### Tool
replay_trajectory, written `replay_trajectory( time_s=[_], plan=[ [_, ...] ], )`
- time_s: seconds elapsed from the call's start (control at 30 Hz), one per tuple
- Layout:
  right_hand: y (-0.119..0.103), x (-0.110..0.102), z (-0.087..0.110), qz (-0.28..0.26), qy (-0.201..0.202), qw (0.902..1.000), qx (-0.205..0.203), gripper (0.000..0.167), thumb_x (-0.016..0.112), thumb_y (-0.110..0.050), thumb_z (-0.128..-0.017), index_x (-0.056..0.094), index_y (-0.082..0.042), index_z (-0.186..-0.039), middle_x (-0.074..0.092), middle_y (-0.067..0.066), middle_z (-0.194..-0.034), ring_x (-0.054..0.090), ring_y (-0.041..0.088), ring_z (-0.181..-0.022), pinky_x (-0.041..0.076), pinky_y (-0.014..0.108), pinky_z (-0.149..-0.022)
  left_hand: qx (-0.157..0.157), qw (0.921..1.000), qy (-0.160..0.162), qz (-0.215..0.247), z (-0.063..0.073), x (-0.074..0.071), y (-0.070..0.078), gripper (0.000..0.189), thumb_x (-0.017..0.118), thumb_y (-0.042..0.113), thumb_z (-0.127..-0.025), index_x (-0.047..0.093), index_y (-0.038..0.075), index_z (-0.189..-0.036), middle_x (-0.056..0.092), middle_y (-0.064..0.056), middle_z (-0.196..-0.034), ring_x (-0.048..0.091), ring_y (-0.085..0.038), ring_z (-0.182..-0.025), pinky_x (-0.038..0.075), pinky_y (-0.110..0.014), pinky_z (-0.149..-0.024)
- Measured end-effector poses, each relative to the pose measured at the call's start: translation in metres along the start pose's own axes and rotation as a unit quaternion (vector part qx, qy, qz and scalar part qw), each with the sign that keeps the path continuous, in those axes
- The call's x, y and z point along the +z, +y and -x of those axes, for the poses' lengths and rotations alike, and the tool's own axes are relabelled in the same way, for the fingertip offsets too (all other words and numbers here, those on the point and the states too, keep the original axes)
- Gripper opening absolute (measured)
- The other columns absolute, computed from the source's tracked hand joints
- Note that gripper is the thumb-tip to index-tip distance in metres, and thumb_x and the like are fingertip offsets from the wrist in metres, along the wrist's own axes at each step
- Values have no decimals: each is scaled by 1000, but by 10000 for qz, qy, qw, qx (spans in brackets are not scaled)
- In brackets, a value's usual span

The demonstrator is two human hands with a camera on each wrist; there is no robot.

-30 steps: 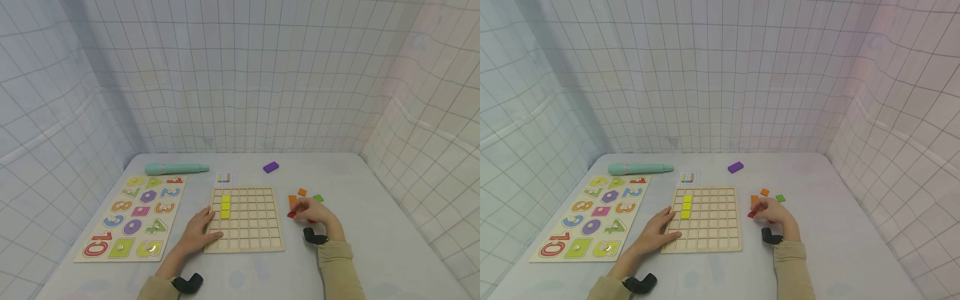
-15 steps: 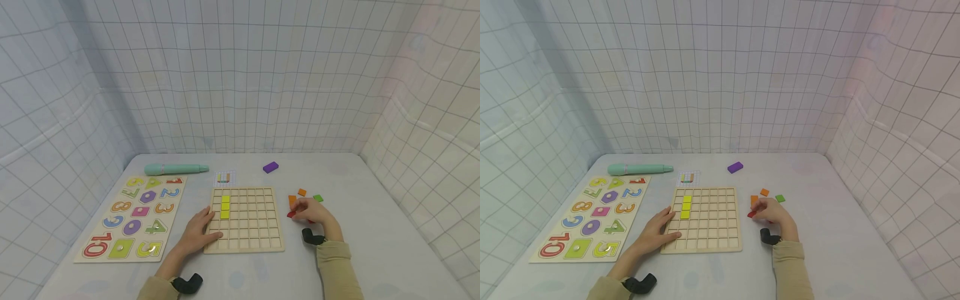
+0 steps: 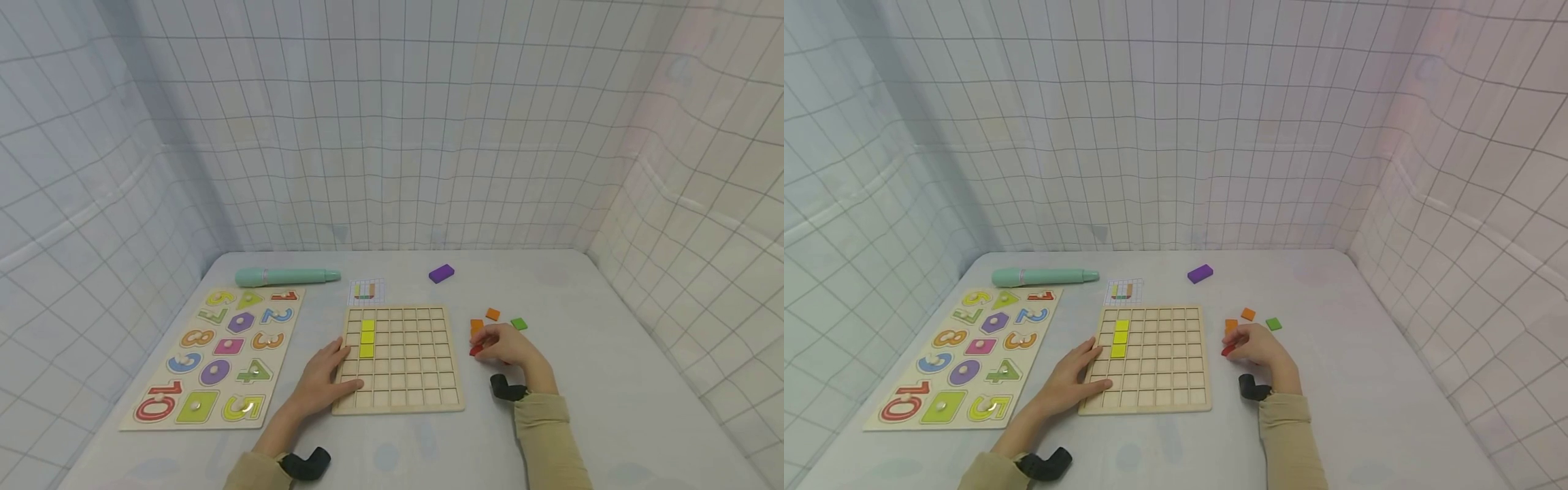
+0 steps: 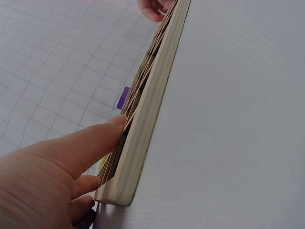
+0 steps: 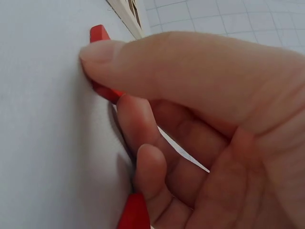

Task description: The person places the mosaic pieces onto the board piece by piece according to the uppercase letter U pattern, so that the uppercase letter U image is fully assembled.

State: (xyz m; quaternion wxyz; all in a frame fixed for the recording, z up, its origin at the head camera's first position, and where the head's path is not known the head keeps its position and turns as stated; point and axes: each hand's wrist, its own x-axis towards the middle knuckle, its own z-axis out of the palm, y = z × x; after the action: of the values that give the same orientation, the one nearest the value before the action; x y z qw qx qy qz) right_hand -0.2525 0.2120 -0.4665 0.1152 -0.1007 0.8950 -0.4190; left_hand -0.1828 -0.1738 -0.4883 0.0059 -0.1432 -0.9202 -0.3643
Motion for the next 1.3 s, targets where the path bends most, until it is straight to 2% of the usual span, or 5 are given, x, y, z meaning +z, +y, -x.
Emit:
replay_trajectory(
  time_s=[0.3, 0.57, 0.83, 1.03, 1.3],
  plan=[
    [-2, -2, 3, -184, -291, 9993, -148, 26, 72, 3, -73, 71, -6, -97, 64, 2, -88, 51, 17, -77, 43, 27, -60, -1, 10000, -4, -55, 0, 0, 0, 79, 69, 42, -81, 42, -4, -138, 29, -22, -149, 22, -40, -137, 17, -56, -110],
    [-9, 4, 2, -119, -259, 9996, -35, 24, 79, -7, -72, 70, -7, -94, 64, 0, -86, 52, 16, -79, 44, 28, -70, -29, 10000, -29, -33, 0, 0, 1, 79, 69, 42, -81, 41, -4, -139, 28, -21, -149, 21, -40, -138, 17, -55, -110],
    [-12, 8, -1, -7, -292, 9992, -277, 27, 76, 0, -70, 67, -4, -95, 63, 1, -89, 54, 16, -82, 46, 30, -74, -21, 10000, 30, -49, 1, 0, 1, 79, 69, 43, -80, 42, -4, -138, 29, -21, -149, 22, -40, -137, 17, -56, -110],
    [-14, 8, -1, 266, -117, 9995, -94, 30, 77, 1, -67, 65, -5, -94, 61, 2, -86, 55, 17, -80, 47, 30, -71, 33, 9999, 131, -7, 1, 1, 1, 78, 70, 41, -80, 43, -4, -138, 30, -21, -148, 23, -40, -137, 19, -56, -109],
    [-18, 9, 0, 591, 138, 9977, 291, 26, 79, -3, -69, 63, -7, -89, 59, 2, -84, 53, 17, -78, 47, 29, -69, -25, 10000, 84, 20, 1, 1, 1, 78, 70, 41, -80, 42, -3, -138, 29, -21, -149, 22, -40, -137, 18, -56, -109]
  ],
)
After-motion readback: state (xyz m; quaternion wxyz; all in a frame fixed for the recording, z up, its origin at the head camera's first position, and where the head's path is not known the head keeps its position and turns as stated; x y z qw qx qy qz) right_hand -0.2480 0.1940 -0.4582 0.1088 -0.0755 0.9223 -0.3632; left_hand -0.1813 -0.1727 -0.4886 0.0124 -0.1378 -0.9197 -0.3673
